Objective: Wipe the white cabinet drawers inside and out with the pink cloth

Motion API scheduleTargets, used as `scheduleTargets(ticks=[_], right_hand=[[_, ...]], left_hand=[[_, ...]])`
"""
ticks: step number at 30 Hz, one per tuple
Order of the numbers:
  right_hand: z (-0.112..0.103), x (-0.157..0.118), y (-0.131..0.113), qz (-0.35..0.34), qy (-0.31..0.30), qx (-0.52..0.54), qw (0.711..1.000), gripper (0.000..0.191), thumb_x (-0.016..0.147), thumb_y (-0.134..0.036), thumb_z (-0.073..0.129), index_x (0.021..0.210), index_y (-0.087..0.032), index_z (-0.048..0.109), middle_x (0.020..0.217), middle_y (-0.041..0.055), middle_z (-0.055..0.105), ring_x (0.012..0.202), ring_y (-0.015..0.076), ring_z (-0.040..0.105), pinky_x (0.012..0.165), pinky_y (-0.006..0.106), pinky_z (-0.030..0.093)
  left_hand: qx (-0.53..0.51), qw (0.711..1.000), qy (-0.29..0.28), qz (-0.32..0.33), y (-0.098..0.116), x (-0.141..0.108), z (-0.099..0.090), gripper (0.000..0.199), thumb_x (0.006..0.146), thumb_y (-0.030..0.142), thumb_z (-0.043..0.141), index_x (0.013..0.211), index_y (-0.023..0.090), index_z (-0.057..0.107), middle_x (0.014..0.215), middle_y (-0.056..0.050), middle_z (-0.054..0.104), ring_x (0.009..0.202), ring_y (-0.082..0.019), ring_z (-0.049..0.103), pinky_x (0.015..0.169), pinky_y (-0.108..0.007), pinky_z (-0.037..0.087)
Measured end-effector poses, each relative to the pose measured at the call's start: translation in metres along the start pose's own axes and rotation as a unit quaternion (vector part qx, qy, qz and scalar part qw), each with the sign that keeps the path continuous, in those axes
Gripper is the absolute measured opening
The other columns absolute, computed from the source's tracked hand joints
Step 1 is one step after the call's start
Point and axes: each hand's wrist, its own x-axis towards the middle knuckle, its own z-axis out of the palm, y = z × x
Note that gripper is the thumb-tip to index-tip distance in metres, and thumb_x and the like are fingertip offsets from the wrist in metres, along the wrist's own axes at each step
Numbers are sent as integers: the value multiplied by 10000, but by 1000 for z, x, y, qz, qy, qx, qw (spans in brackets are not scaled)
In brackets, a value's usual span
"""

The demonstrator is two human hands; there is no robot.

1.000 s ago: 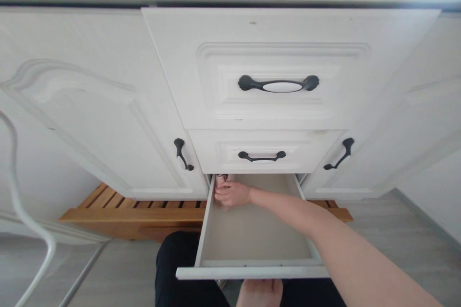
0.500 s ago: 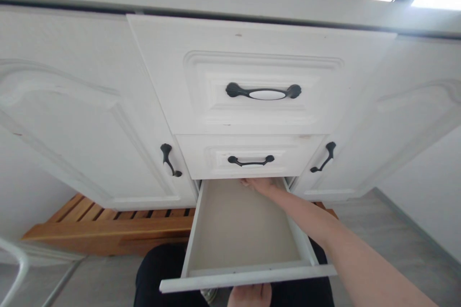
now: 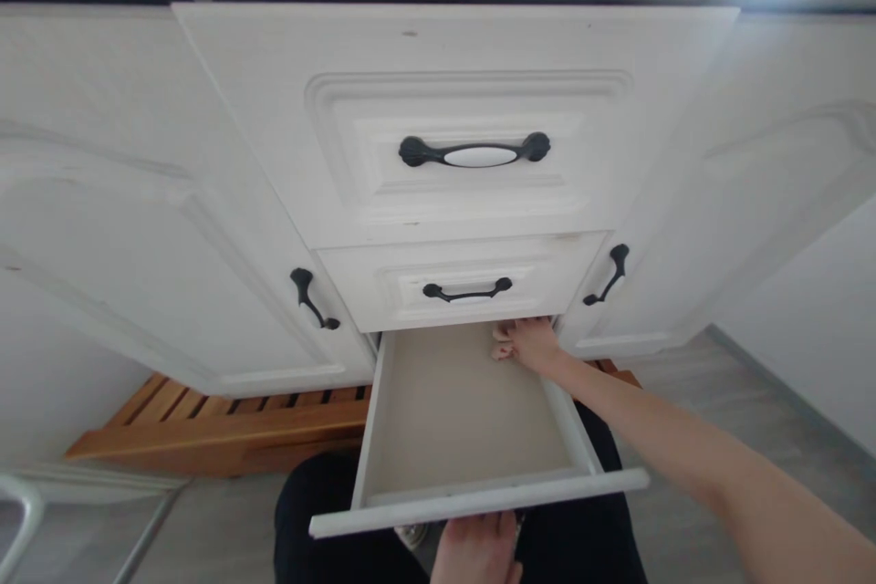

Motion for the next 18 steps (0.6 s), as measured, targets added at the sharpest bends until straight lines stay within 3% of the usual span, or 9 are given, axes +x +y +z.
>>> scheduleTargets(ticks=[2, 5, 7, 11, 15, 18], right_hand=[[1, -20, 0, 4, -20, -16, 1000, 262, 903, -304, 634, 1104, -139, 668, 1207, 156, 630, 1168, 316, 576, 969, 510, 479], [-2, -54, -3, -6, -68, -11, 998, 229, 844, -251, 596, 1006, -134, 708, 1091, 192, 674, 1084, 348, 621, 878, 446, 480], [-6, -77, -6, -4, -113, 5, 994, 228, 825, -268, 569, 949, -155, 723, 982, 166, 708, 955, 316, 669, 777, 387, 481], [-16, -111, -8, 1, -237, 58, 970, 140, 712, -257, 610, 596, -202, 665, 610, 62, 650, 629, 227, 653, 571, 292, 400], [-27, -111, -4, -27, -295, 117, 948, 193, 632, -296, 701, 493, -210, 599, 500, 15, 574, 516, 203, 584, 535, 289, 367], [-30, -83, -17, -50, -255, 186, 947, 188, 687, -385, 730, 627, -215, 676, 635, 14, 669, 611, 206, 631, 591, 285, 414]], left_hand=[[-9, 1000, -18, 0, 0, -1, -5, 559, 883, 432, 662, 1375, 186, 563, 1352, -134, 634, 1250, -334, 590, 1084, -455, 470], [-23, 999, -20, 9, 0, -4, -10, 574, 909, 442, 624, 1416, 192, 525, 1393, -140, 606, 1296, -338, 559, 1114, -470, 439], [-29, 999, -17, 17, 0, -5, -12, 594, 904, 432, 630, 1433, 192, 508, 1410, -141, 594, 1299, -332, 557, 1123, -453, 431], [-22, 999, -19, 26, -3, -3, -8, 618, 881, 422, 650, 1429, 172, 511, 1390, -151, 606, 1277, -336, 573, 1119, -452, 436], [-11, 999, -29, 35, -5, 5, 3, 671, 843, 459, 674, 1422, 164, 508, 1365, -175, 614, 1245, -356, 589, 1080, -489, 470], [-7, 998, -46, 39, -3, 7, 4, 646, 803, 426, 708, 1364, 147, 548, 1296, -174, 652, 1153, -353, 637, 1003, -484, 526]])
